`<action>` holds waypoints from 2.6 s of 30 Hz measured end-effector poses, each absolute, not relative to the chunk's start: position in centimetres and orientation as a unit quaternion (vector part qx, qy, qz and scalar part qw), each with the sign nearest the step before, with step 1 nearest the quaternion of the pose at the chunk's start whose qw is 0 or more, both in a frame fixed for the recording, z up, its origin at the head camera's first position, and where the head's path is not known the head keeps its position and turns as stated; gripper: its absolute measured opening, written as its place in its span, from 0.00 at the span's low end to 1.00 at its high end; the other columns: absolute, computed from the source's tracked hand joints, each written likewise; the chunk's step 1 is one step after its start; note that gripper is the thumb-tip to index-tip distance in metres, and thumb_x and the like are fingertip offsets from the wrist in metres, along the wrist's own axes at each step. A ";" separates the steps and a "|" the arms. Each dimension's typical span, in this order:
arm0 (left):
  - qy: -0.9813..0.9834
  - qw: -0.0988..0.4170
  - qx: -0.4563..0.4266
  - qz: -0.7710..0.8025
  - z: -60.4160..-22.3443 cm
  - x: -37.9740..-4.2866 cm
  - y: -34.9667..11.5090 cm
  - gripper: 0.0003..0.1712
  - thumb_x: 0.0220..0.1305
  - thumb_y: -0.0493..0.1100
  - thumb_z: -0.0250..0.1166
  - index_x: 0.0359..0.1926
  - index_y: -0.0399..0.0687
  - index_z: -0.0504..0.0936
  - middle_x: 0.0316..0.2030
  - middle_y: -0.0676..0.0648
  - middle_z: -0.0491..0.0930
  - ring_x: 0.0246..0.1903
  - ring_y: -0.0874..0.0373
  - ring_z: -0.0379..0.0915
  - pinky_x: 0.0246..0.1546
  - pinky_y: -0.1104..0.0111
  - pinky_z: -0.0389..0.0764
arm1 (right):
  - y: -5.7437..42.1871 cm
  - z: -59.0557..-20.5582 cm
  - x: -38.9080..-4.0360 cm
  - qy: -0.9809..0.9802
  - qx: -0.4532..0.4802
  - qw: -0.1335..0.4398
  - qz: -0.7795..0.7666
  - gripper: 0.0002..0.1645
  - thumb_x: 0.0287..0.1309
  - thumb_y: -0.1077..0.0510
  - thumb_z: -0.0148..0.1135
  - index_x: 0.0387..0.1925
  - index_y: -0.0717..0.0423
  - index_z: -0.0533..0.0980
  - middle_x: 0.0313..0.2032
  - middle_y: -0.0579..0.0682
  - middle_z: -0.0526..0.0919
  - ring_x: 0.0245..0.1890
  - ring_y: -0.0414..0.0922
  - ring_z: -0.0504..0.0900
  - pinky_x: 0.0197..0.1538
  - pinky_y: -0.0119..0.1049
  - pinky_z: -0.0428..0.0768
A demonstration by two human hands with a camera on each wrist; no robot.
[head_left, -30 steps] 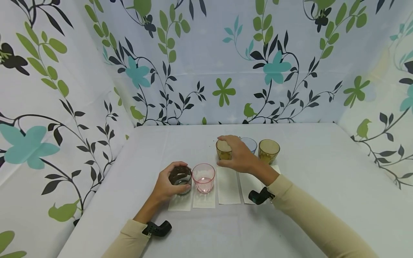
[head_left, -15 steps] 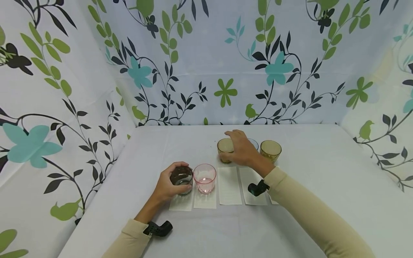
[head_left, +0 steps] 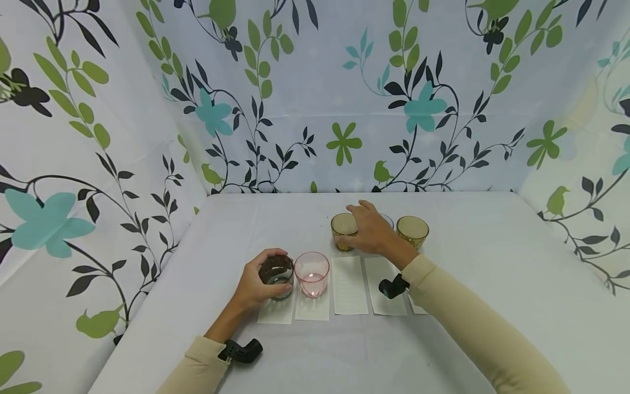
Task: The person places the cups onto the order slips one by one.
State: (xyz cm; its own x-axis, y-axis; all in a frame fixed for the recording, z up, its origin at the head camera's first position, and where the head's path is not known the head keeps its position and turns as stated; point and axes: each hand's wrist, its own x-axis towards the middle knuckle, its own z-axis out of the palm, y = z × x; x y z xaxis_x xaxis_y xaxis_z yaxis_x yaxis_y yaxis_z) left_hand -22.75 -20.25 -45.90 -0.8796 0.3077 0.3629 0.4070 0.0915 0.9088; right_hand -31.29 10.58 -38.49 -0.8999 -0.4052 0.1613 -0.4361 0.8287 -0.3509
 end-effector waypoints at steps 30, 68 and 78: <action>-0.737 0.037 -0.243 -0.629 -46.0 -22.8 -20.4 0.39 0.48 0.30 0.76 0.62 0.29 0.71 0.54 0.36 0.79 0.53 0.43 0.79 0.60 0.55 0.80 | 9.8 -39.0 -32.8 -0.966 0.187 0.002 0.179 0.53 0.54 0.35 0.70 0.71 0.65 0.66 0.68 0.60 0.73 0.78 0.60 0.48 0.73 0.62 0.62; -0.734 0.042 -0.242 -0.632 -45.9 -22.7 -20.3 0.39 0.47 0.30 0.76 0.62 0.31 0.72 0.53 0.36 0.79 0.52 0.49 0.80 0.59 0.60 0.81 | 9.5 -38.0 -31.8 -0.892 0.229 0.038 0.389 0.45 0.45 0.52 0.77 0.65 0.59 0.70 0.55 0.56 0.78 0.54 0.53 0.76 0.55 0.50 0.80; -0.736 0.043 -0.243 -0.630 -46.0 -22.8 -20.3 0.39 0.47 0.30 0.76 0.62 0.30 0.71 0.53 0.36 0.80 0.53 0.45 0.79 0.59 0.59 0.81 | 9.1 -37.4 -30.8 -0.860 0.250 0.053 0.441 0.45 0.42 0.57 0.79 0.63 0.59 0.70 0.53 0.57 0.78 0.52 0.53 0.77 0.54 0.50 0.82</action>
State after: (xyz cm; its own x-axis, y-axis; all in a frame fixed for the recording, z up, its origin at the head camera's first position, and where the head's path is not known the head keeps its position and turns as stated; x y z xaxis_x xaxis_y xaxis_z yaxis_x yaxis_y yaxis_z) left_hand -22.81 -20.30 -46.05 -0.8784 0.3035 0.3691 0.4116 0.0880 0.9071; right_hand -30.80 9.13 -37.35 -0.8693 -0.3830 0.3125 -0.4771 0.4853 -0.7327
